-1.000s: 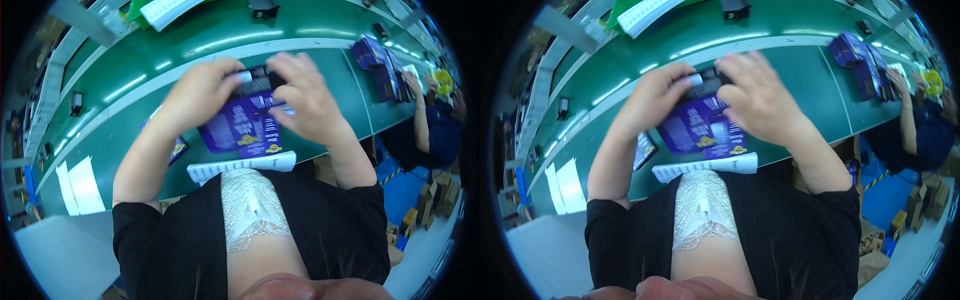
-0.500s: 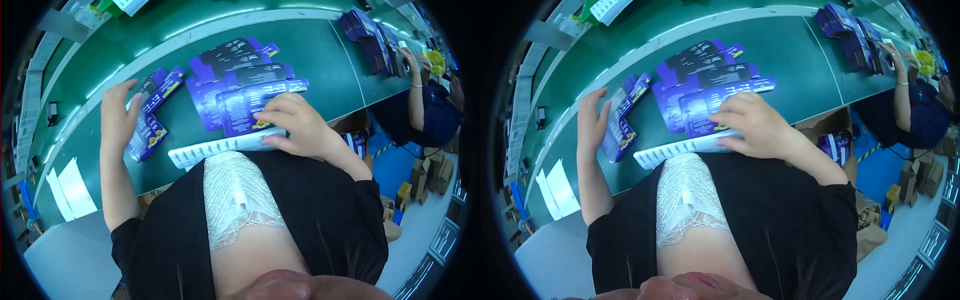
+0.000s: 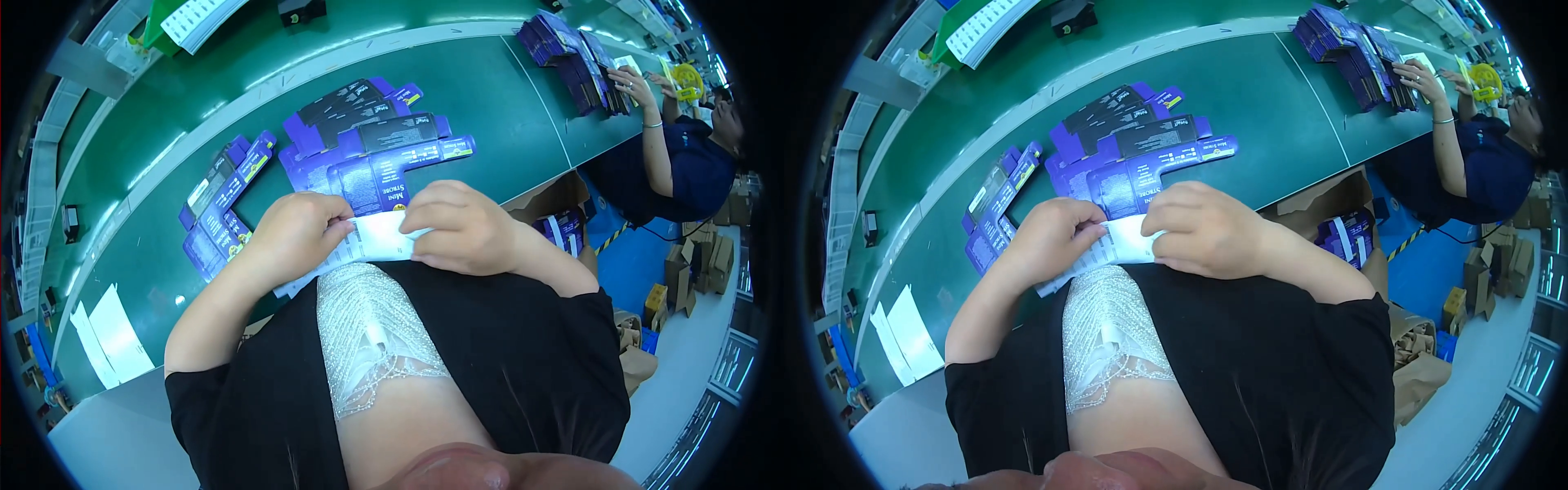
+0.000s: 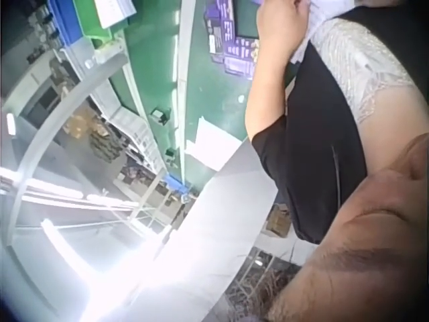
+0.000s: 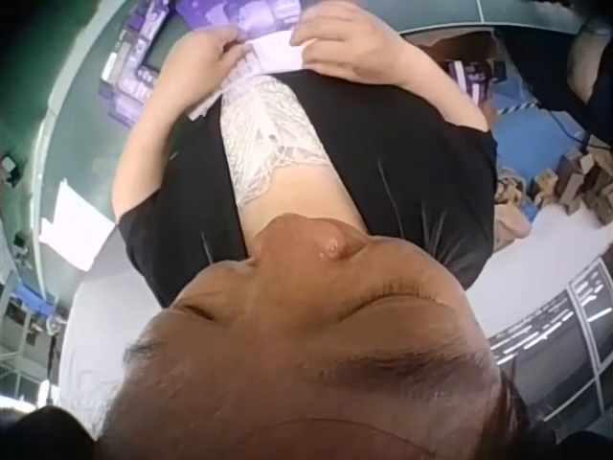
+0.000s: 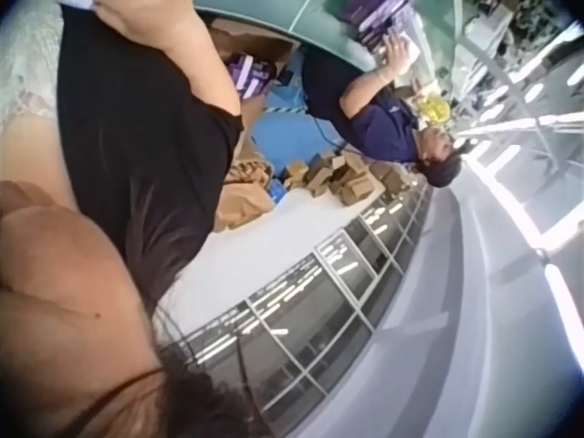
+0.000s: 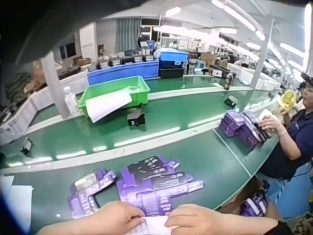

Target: Applying labels to product boxes and placing them into bags on an assembly line.

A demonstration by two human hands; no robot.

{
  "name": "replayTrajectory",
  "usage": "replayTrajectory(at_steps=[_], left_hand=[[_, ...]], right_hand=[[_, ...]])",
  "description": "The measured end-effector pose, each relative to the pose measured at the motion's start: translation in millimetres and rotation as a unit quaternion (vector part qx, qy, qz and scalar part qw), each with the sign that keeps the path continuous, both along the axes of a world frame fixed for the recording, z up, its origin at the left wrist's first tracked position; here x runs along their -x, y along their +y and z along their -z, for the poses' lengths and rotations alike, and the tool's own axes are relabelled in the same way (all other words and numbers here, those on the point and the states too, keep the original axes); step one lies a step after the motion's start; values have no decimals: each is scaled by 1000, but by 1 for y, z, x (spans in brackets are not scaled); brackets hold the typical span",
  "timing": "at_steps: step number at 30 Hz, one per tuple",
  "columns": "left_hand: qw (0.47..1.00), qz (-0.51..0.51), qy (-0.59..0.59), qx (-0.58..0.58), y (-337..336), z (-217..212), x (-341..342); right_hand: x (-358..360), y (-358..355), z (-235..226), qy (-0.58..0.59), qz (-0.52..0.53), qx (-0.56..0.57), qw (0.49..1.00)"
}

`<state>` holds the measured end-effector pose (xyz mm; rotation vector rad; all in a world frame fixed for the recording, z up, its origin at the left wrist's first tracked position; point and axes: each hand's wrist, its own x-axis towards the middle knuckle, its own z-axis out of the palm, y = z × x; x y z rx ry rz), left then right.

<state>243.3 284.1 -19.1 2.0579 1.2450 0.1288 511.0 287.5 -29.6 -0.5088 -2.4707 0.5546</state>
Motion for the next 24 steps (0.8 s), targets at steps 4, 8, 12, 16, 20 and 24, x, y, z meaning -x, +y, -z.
replayTrajectory(at_steps=[4,8,12,16,20,24], left_hand=[[997,67,39,1,29,-6,-1],[966,97,27,-239,63,15,-8],[925,127,72,-352,80,40,-16],[934,96,106,-327,68,47,-19],[939,81,89,-322,70,58,-20],[942,77,81,-318,76,62,-19]], right_hand=[[-18,20,-9,91,6,90,992],[-5,51,5,194,228,303,905],[18,83,33,268,226,400,847],[32,98,59,238,272,342,867],[47,100,78,205,300,302,881],[52,103,88,184,314,263,893]])
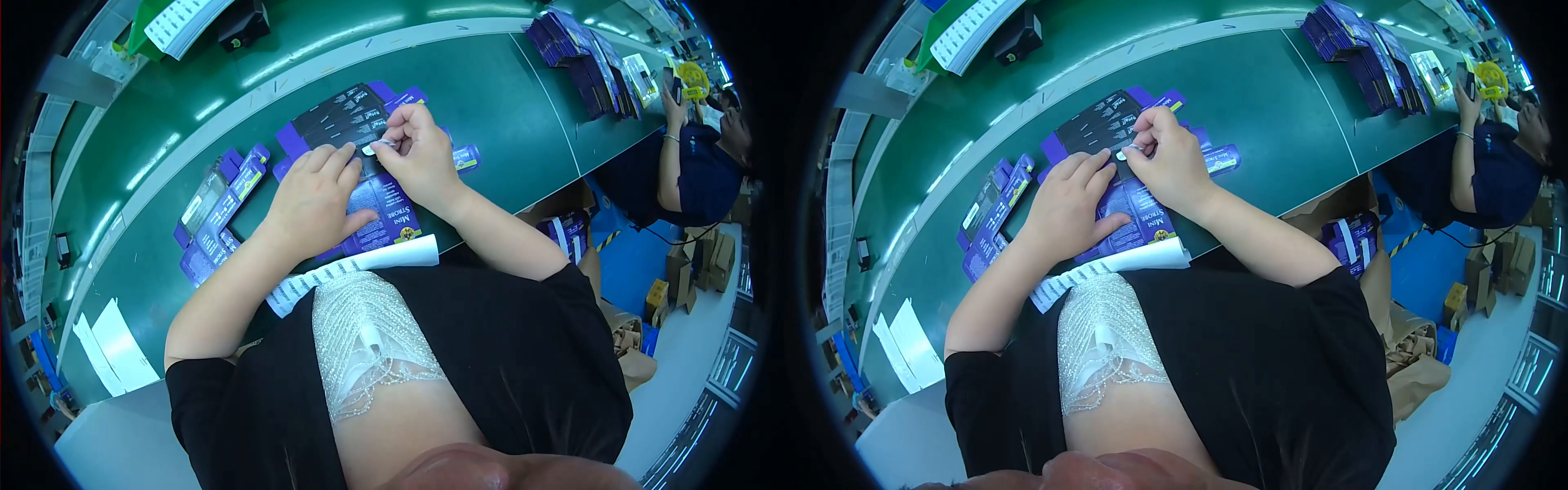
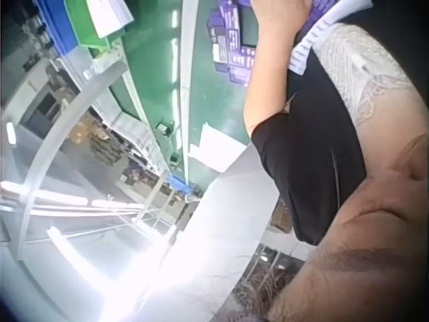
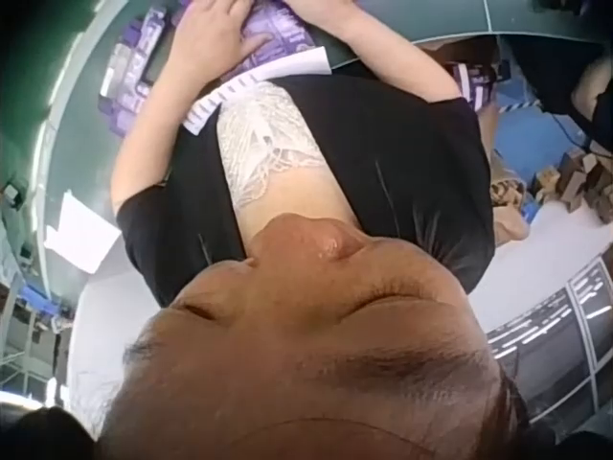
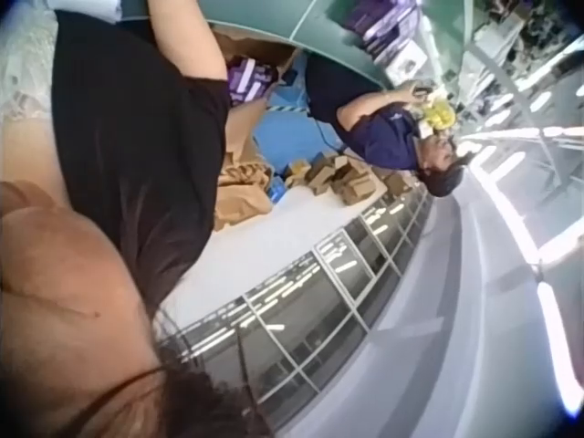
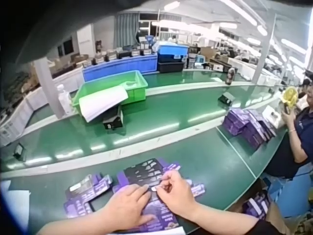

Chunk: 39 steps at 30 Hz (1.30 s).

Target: Applying labels to product boxes and placing them into bags on an assembly line.

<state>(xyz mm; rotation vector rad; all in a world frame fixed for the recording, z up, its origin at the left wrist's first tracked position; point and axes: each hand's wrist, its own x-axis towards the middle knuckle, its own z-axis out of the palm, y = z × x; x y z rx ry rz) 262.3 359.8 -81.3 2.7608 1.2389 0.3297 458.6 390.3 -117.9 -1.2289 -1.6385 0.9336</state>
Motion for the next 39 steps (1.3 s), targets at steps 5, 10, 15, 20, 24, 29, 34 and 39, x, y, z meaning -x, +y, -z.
replayTrajectory(at_steps=[5,10,15,20,24,29,34,39], left_hand=[[1000,1,-4,2,4,2,0],[1000,2,-7,1,6,3,-1],[1000,2,-10,3,5,2,-3],[1000,2,9,18,6,-4,-6],[999,4,36,30,8,-7,-9],[999,14,40,29,11,-8,-10],[999,34,26,18,17,-6,-11],[998,46,39,25,25,-10,-14]], right_hand=[[2,1,4,-30,6,-32,999],[2,1,4,-47,10,-47,998],[2,0,5,-58,9,-50,997],[-1,0,3,-87,-2,-72,994],[-9,2,1,-119,2,-121,985],[-22,8,0,-118,31,-142,982],[-27,17,0,-34,-12,30,999],[-29,22,-2,-69,-20,39,997]])
